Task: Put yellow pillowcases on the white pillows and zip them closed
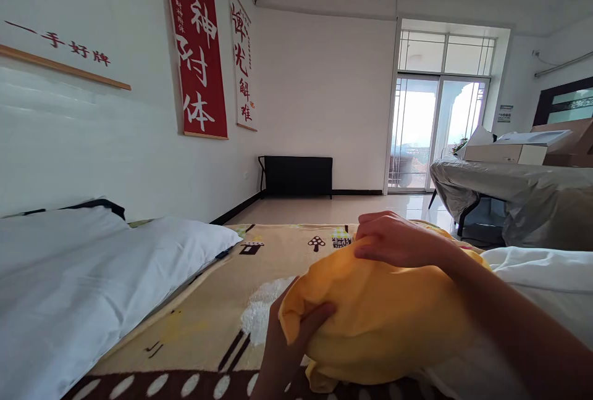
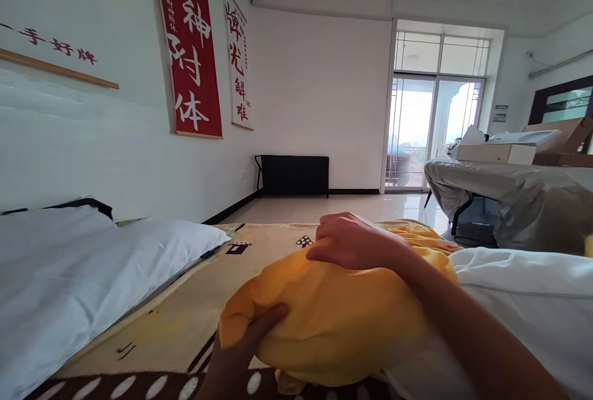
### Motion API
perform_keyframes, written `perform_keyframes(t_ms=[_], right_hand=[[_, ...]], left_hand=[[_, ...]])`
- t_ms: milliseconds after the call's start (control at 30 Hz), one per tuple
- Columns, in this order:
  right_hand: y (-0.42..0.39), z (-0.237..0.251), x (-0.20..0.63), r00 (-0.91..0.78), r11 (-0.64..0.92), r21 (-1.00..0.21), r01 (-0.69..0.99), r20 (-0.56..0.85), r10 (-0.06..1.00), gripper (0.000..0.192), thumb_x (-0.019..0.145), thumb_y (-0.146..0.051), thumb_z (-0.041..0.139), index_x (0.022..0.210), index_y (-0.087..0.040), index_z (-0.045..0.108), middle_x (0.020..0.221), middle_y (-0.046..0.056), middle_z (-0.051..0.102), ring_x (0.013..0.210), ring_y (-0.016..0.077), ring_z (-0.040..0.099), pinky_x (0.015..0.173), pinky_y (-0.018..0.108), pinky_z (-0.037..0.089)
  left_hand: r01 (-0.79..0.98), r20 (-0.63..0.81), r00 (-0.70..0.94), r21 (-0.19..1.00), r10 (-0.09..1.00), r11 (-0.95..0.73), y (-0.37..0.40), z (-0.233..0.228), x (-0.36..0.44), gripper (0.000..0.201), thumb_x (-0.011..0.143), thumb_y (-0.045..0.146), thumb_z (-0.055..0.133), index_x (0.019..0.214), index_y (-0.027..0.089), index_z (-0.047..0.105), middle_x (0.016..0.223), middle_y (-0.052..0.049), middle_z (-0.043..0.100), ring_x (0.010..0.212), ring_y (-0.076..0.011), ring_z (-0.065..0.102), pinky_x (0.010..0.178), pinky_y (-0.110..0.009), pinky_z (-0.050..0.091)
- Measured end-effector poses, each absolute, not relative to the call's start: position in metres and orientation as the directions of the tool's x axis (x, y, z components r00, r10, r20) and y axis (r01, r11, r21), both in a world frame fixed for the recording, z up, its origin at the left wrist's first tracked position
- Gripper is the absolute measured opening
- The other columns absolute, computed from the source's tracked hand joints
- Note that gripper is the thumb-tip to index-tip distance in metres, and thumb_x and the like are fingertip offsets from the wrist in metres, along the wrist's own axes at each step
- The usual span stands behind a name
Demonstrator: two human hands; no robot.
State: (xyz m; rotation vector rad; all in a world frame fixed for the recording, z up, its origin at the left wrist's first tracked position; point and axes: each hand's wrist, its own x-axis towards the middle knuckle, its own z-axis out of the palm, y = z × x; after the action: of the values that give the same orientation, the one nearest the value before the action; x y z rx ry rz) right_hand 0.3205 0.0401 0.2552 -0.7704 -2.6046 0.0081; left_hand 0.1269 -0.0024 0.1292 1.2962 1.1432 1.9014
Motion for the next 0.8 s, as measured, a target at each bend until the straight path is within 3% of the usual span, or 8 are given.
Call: perform_keyframes(t_ms=[200, 333, 433, 567, 633, 733, 800], right_hand=[[0.031, 0.259, 0.325, -0.786, 0.861, -0.064, 0.505, 0.377, 0.49, 0.032, 0.092, -0.03, 0.045, 0.063, -0.017, 0.051, 0.07, 0.0, 0.05, 0.064, 0.0108, 0.044, 0.065, 0.025, 0.034], [0.021, 0.252, 0.309, -0.791, 0.863, -0.123, 0.489, 0.354, 0.499, 0.022, 0.093, -0.031, 0.041, 0.082, -0.019, 0.056, 0.085, 0.002, 0.058, 0.075, 0.0129, 0.05, 0.07, 0.026, 0.036], [0.014, 0.24, 0.294, -0.785, 0.841, -0.104, 0.532, 0.313, 0.535, 0.019, 0.087, -0.036, 0.05, 0.098, -0.022, 0.056, 0.088, 0.002, 0.062, 0.079, 0.0158, 0.052, 0.067, 0.026, 0.035], [0.016, 0.228, 0.28, -0.806, 0.828, 0.016, 0.561, 0.238, 0.542, 0.002, 0.075, -0.02, 0.055, 0.073, -0.018, 0.056, 0.071, 0.001, 0.057, 0.066, 0.0134, 0.048, 0.06, 0.025, 0.031], [0.021, 0.226, 0.28, -0.784, 0.818, 0.023, 0.574, 0.304, 0.542, 0.008, 0.071, -0.017, 0.054, 0.064, -0.018, 0.051, 0.065, 0.001, 0.052, 0.066, 0.0135, 0.046, 0.064, 0.026, 0.032], [0.029, 0.226, 0.283, -0.755, 0.834, -0.054, 0.549, 0.397, 0.522, 0.014, 0.076, -0.016, 0.05, 0.062, -0.018, 0.048, 0.067, 0.0, 0.051, 0.07, 0.0136, 0.046, 0.069, 0.026, 0.034], [0.032, 0.227, 0.283, -0.742, 0.838, -0.154, 0.524, 0.4, 0.537, 0.012, 0.08, -0.017, 0.048, 0.068, -0.018, 0.052, 0.072, 0.0, 0.055, 0.071, 0.013, 0.047, 0.069, 0.025, 0.034]], left_hand=[[0.069, 0.499, -0.398, 0.853, 0.77, -0.517, -0.002, 0.133, 0.121, 0.028, 0.064, 0.045, 0.071, 0.066, 0.018, 0.066, 0.063, -0.001, 0.063, 0.064, -0.0176, 0.057, 0.062, -0.026, 0.045], [0.049, 0.432, -0.489, 0.881, 0.758, -0.471, -0.002, 0.132, 0.121, 0.031, 0.068, 0.048, 0.066, 0.08, 0.019, 0.069, 0.074, -0.001, 0.068, 0.073, -0.0188, 0.06, 0.065, -0.025, 0.045], [-0.007, 0.379, -0.534, 0.892, 0.756, -0.452, -0.003, 0.131, 0.125, 0.033, 0.065, 0.048, 0.068, 0.081, 0.019, 0.067, 0.072, 0.0, 0.067, 0.071, -0.0187, 0.06, 0.063, -0.025, 0.045], [-0.042, 0.377, -0.543, 0.88, 0.75, -0.473, -0.006, 0.131, 0.124, 0.036, 0.059, 0.047, 0.072, 0.079, 0.018, 0.065, 0.077, -0.002, 0.066, 0.075, -0.0208, 0.061, 0.062, -0.026, 0.047], [-0.072, 0.405, -0.512, 0.859, 0.758, -0.507, -0.007, 0.133, 0.12, 0.041, 0.055, 0.042, 0.075, 0.085, 0.018, 0.064, 0.082, -0.001, 0.066, 0.076, -0.0195, 0.06, 0.063, -0.025, 0.048], [-0.121, 0.401, -0.448, 0.858, 0.799, -0.499, -0.004, 0.135, 0.115, 0.05, 0.051, 0.037, 0.078, 0.096, 0.02, 0.061, 0.083, 0.001, 0.065, 0.072, -0.0165, 0.059, 0.06, -0.024, 0.047], [-0.117, 0.327, -0.459, 0.899, 0.826, -0.421, -0.001, 0.135, 0.114, 0.046, 0.053, 0.038, 0.077, 0.092, 0.019, 0.063, 0.08, 0.0, 0.067, 0.074, -0.0177, 0.06, 0.063, -0.025, 0.048]])
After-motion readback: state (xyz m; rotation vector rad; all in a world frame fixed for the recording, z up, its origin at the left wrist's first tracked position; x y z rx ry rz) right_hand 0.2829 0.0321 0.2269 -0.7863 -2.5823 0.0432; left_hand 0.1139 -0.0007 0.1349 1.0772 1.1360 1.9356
